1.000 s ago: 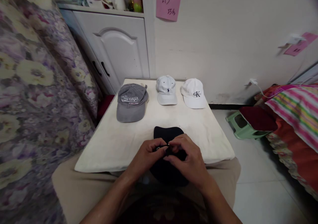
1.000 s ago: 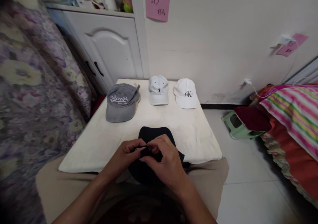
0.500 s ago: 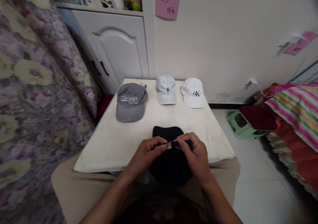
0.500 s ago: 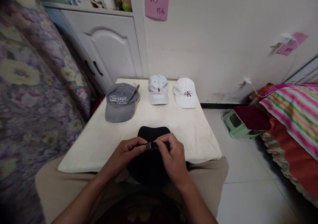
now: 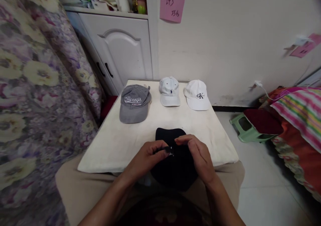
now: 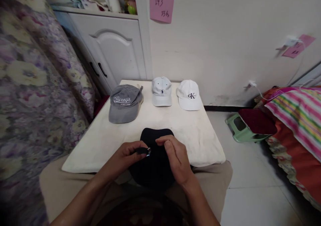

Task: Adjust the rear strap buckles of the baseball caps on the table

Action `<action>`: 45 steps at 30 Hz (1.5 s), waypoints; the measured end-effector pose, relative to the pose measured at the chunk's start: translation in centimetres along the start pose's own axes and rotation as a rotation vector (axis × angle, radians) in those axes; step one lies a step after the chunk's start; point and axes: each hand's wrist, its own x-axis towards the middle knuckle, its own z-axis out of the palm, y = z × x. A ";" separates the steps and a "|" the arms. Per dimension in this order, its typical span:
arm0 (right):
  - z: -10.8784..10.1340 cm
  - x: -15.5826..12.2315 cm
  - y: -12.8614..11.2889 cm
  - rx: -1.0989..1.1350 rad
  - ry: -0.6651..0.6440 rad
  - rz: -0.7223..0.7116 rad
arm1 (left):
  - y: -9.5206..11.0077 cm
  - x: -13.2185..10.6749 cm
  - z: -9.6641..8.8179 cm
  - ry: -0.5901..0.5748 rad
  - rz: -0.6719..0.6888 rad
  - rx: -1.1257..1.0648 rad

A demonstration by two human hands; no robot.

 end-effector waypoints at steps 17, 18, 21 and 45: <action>-0.8 1.1 1.8 -0.150 -0.031 0.137 | -0.4 -0.2 -0.9 -0.051 0.050 -0.175; -1.2 1.1 2.1 -0.137 0.007 0.165 | -0.4 -0.2 -1.0 -0.043 0.061 -0.169; -2.5 1.1 2.8 0.016 0.079 0.246 | -0.6 -0.2 -1.2 -0.019 0.073 -0.156; -5.0 -1.9 4.4 0.429 -0.297 0.237 | 5.8 -0.6 -1.6 0.157 0.225 -0.788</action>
